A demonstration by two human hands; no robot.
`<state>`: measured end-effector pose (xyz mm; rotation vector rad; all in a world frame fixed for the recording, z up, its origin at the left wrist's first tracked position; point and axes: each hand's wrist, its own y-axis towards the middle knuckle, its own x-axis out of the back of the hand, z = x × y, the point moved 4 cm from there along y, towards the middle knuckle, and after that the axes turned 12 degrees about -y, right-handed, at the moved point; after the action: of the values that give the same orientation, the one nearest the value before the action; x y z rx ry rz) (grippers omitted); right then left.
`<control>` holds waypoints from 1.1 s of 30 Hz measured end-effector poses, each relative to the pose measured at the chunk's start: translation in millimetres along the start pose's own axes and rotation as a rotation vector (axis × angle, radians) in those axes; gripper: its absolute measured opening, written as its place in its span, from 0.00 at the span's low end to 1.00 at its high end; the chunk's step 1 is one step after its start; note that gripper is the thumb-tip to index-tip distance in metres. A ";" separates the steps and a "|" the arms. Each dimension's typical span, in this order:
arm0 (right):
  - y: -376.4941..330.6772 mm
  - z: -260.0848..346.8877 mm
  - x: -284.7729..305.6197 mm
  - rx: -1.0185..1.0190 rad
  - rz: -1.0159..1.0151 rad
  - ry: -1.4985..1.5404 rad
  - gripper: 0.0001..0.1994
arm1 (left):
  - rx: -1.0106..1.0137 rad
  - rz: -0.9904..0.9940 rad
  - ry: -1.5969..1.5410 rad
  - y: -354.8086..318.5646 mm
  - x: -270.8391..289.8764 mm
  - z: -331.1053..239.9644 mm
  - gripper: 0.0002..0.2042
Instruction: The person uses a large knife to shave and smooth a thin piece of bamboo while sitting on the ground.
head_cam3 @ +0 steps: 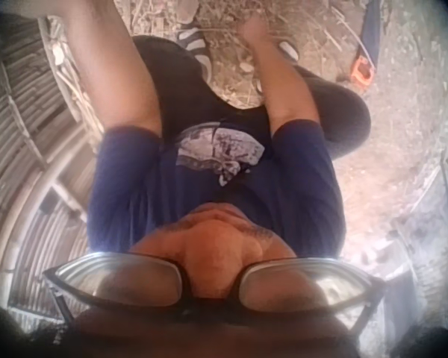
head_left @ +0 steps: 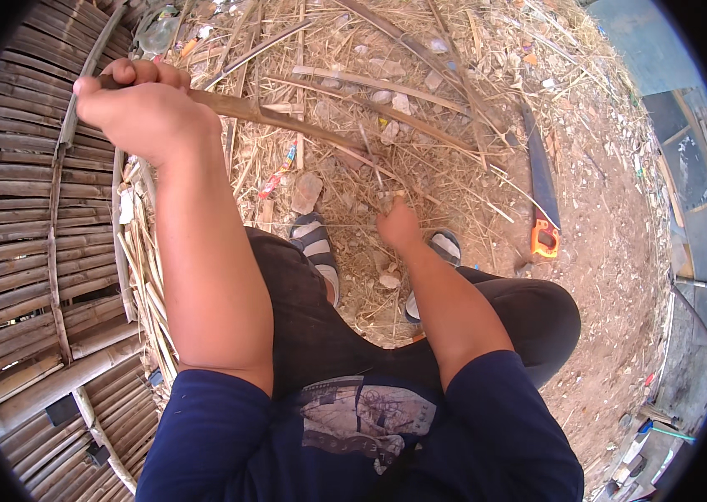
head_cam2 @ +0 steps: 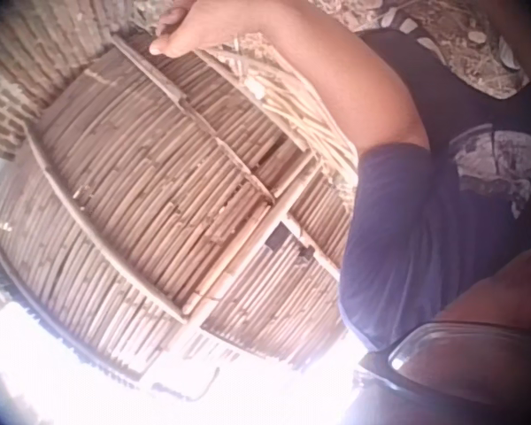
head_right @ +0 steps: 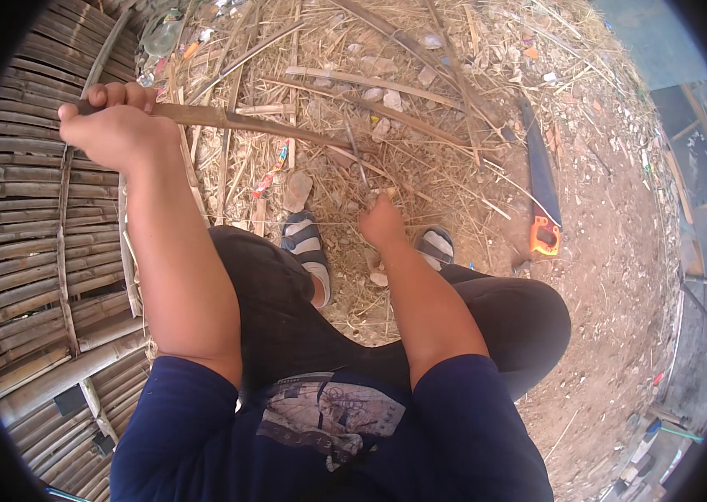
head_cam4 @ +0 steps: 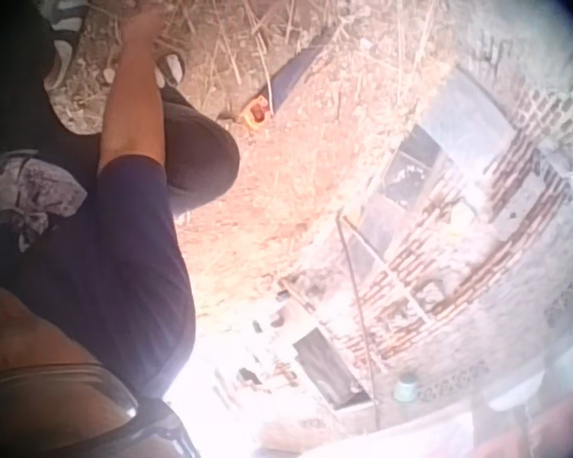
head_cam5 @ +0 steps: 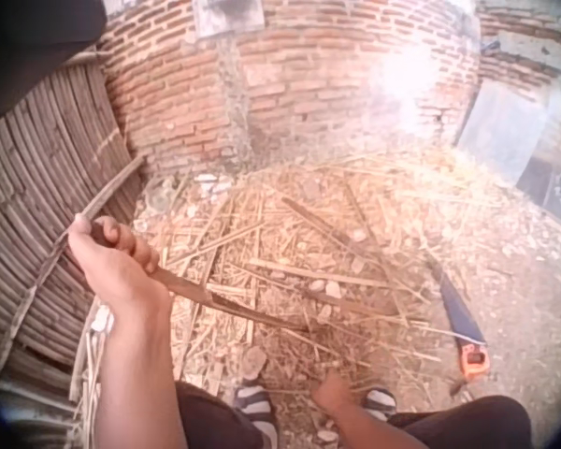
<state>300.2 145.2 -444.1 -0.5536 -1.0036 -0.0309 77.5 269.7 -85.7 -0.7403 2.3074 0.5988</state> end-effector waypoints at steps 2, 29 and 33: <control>5.5 -5.3 -7.4 -0.042 -0.030 0.074 0.25 | 0.019 0.065 -0.011 -5.0 -0.1 2.5 0.20; 1.6 -13.4 -5.9 -0.143 -0.161 0.568 0.18 | 0.024 0.034 -0.057 15.5 19.6 11.5 0.21; -4.2 29.7 43.9 0.080 -0.306 0.481 0.18 | 0.008 0.038 -0.026 11.3 14.0 9.6 0.21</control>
<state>299.6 164.9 -394.7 -0.2926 -0.6071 -0.3779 65.4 278.8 -99.4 -0.6820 2.3029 0.6127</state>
